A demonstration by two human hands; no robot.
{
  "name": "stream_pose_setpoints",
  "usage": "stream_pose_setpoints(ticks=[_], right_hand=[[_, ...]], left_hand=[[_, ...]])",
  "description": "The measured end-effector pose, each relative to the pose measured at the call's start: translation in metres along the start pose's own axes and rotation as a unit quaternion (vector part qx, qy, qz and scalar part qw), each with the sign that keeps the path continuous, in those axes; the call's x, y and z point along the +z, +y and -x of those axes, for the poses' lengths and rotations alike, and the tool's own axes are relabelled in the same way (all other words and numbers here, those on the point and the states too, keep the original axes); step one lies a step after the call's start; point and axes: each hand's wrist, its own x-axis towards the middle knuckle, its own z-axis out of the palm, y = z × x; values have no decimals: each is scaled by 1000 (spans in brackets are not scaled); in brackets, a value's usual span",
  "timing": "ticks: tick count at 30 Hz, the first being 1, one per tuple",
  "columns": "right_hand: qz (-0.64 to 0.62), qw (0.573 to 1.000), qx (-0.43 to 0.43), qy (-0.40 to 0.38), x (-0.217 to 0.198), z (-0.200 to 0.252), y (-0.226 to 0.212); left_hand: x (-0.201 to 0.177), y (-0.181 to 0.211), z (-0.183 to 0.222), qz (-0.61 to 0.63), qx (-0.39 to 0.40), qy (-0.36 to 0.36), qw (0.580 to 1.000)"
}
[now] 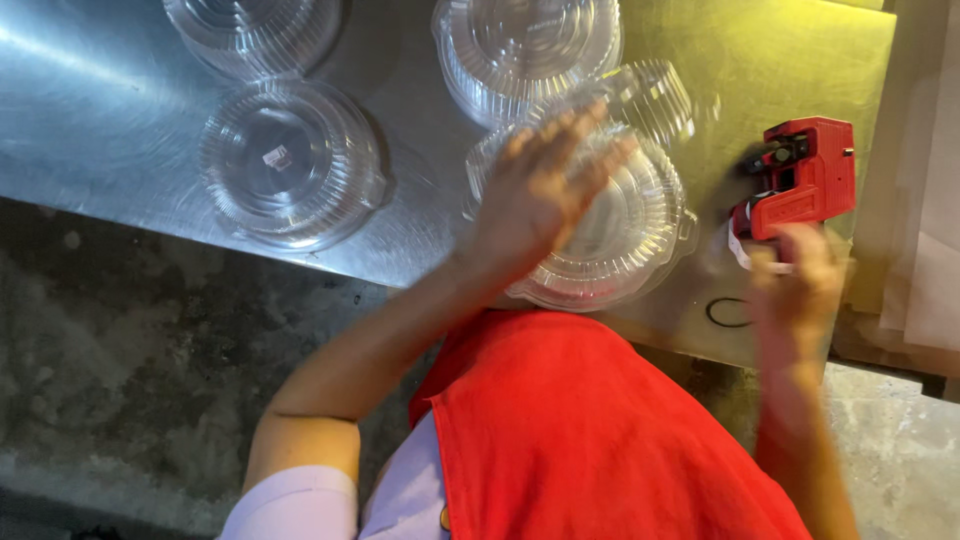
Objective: The person separates plastic containers and lids on a metal surface, then uses a red labeling tool to apply stickers to the lids.
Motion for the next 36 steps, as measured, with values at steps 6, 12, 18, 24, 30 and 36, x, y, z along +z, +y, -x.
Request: stream_pose_setpoints(ticks=[6,12,18,24,30,36], right_hand=[[77,981,120,-130,49,-41,131],[-537,799,199,-182,-33,-33,51],[-271,904,94,-316,-84,-38,-83],[-123,933,13,-337,-118,-27,-68],[122,950,174,-228,-35,-9,36],[-62,966,223,-113,19,12,52]], left_hand=[[-17,-13,-16,55,-8,-12,998],[-22,-14,-17,75,-13,0,997],[-16,-15,-19,78,5,-8,997],[-16,-14,-12,66,-9,5,998],[-19,-19,-7,86,4,1,996],[-20,-11,-13,74,7,-7,997]])
